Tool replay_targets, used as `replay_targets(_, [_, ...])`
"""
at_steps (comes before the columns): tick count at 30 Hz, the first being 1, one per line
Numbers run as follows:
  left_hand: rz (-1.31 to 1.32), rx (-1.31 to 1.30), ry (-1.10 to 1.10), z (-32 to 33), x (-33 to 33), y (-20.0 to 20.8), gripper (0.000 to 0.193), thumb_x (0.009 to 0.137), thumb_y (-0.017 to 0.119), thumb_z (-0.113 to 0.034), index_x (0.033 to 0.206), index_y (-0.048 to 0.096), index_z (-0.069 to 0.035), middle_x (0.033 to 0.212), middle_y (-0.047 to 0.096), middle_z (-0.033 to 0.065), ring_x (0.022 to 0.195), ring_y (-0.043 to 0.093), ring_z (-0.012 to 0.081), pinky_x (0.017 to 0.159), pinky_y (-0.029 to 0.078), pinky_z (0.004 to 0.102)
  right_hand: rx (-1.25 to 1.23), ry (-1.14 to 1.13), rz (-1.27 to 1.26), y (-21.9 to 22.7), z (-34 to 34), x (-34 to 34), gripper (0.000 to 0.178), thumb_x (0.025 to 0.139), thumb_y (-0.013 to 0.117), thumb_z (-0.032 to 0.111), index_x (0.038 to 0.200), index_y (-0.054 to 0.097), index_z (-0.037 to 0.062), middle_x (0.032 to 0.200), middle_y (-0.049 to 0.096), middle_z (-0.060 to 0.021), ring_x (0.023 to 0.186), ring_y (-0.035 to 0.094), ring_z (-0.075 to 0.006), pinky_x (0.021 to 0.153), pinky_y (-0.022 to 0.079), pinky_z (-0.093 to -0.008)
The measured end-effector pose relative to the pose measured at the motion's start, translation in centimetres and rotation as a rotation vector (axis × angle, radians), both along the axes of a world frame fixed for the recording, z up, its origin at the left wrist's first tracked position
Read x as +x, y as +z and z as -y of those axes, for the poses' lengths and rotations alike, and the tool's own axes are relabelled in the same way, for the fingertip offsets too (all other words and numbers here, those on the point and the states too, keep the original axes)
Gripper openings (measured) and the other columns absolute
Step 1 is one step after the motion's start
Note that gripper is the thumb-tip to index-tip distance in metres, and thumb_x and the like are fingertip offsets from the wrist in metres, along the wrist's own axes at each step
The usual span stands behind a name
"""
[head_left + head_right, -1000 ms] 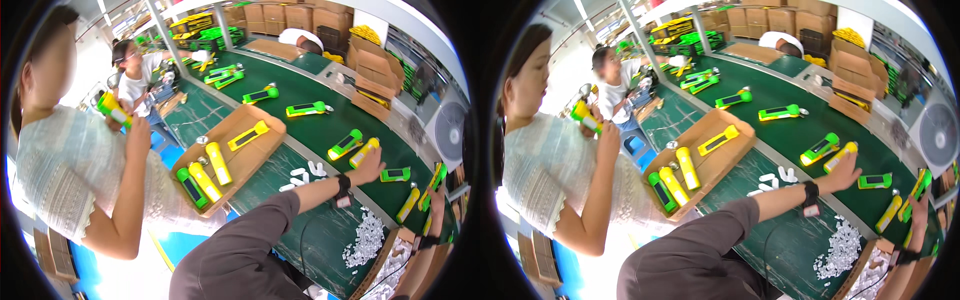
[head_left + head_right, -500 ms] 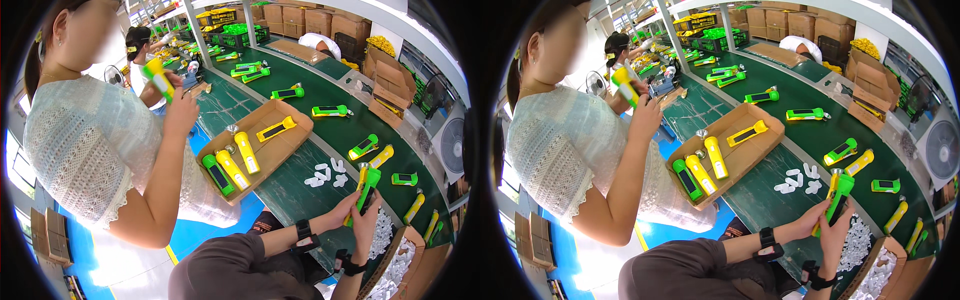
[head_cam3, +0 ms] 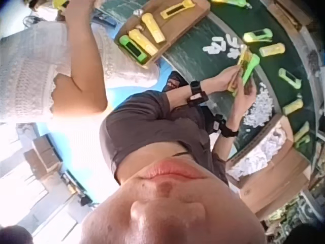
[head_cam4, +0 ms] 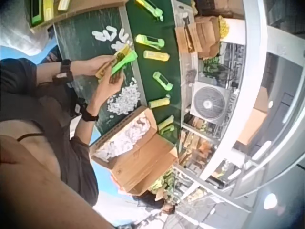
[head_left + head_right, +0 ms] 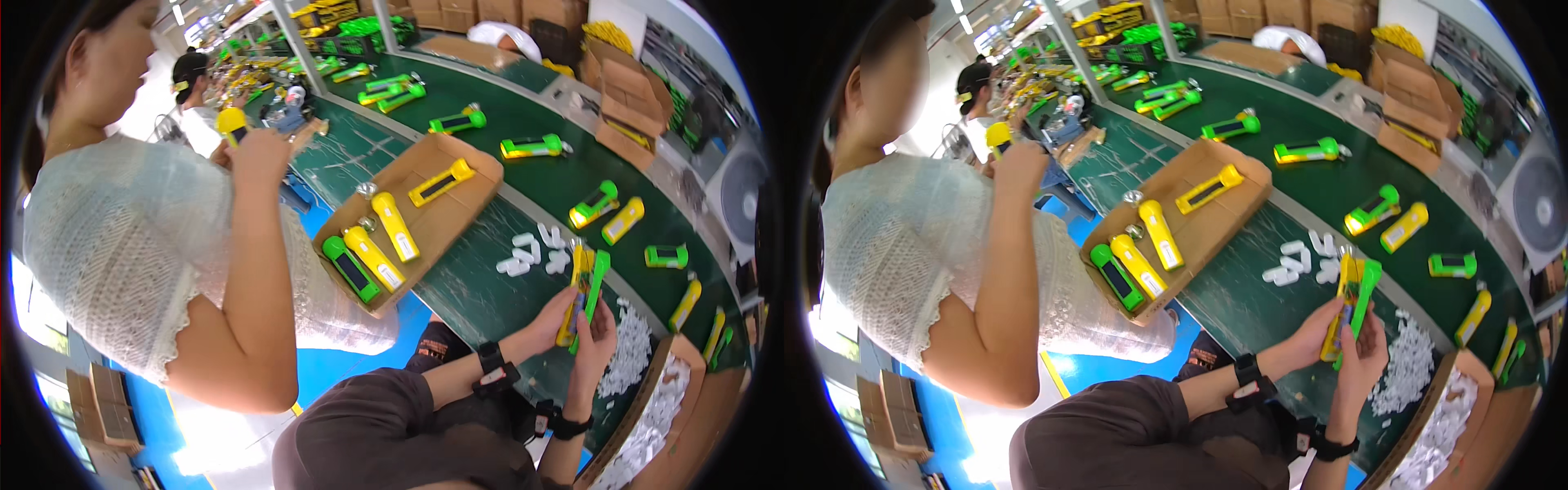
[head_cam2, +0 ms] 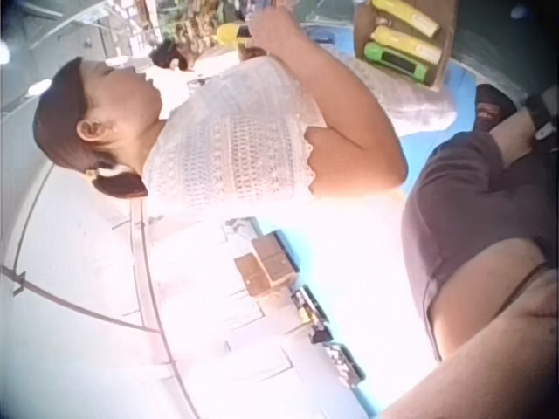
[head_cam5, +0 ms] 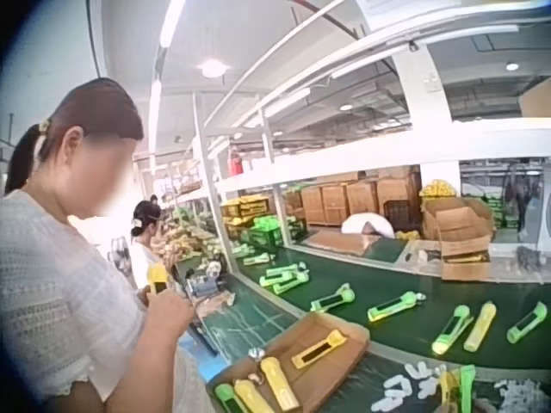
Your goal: Manually assemble plastic flashlight components on a production line.
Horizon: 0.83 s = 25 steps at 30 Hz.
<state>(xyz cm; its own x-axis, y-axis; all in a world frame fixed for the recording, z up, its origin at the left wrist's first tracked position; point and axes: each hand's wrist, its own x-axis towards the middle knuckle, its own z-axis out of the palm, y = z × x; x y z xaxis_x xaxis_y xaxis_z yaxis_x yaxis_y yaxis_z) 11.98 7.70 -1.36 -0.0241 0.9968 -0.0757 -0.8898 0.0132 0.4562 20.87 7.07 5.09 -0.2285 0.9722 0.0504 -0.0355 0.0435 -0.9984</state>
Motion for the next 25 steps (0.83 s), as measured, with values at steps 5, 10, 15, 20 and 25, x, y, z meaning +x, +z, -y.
replay_targets(5, [-0.068,-0.008,0.06,0.7,-3.1,1.7,0.046,0.102,0.027,-0.036,0.133,0.042,-0.006,0.129,0.053,0.0091,0.116,0.052,0.0215,0.1,0.042,0.0389,-0.03,0.089,-0.225,-0.2,-1.1,-1.1,0.046,0.085,0.063,-0.001,0.128,0.047,-0.0092,0.124,0.056,-0.0165,0.114,0.055,-0.0199,0.098,0.042,-0.0297])
replay_targets(10, [-0.201,0.043,0.075,0.1,-1.4,2.6,0.045,0.103,0.026,-0.032,0.136,0.037,-0.005,0.136,0.047,0.0117,0.121,0.049,0.0225,0.102,0.039,0.0385,-0.107,0.014,-0.24,0.0,-1.4,1.0,0.045,0.086,0.063,0.002,0.126,0.048,-0.0098,0.122,0.058,-0.0167,0.111,0.057,-0.0197,0.096,0.044,-0.0292])
replay_targets(15, [-0.268,-0.029,0.098,0.6,-0.2,2.2,0.044,0.103,0.026,-0.032,0.136,0.037,-0.005,0.134,0.049,0.0122,0.118,0.051,0.0214,0.1,0.042,0.037,-0.084,-0.006,-0.181,0.1,-0.4,1.5,0.044,0.087,0.063,0.004,0.126,0.048,-0.0098,0.121,0.058,-0.0179,0.111,0.057,-0.0203,0.095,0.045,-0.0297])
replay_targets(20, [-0.279,0.02,0.124,1.2,-0.5,2.4,0.044,0.103,0.027,-0.032,0.135,0.037,-0.004,0.133,0.049,0.0123,0.116,0.052,0.021,0.098,0.043,0.0365,0.022,0.075,-0.058,-0.1,-0.5,1.6,0.045,0.088,0.062,0.005,0.128,0.046,-0.0085,0.122,0.058,-0.0183,0.112,0.057,-0.0207,0.096,0.044,-0.0299])
replay_targets(25, [-0.301,0.006,0.139,1.0,-0.8,2.4,0.045,0.102,0.029,-0.035,0.136,0.036,-0.006,0.136,0.047,0.0125,0.12,0.049,0.0222,0.102,0.04,0.0367,-0.022,0.17,-0.135,-1.0,-1.9,2.0,0.045,0.09,0.059,0.007,0.13,0.045,-0.0071,0.125,0.056,-0.0184,0.116,0.054,-0.0221,0.098,0.043,-0.0317])
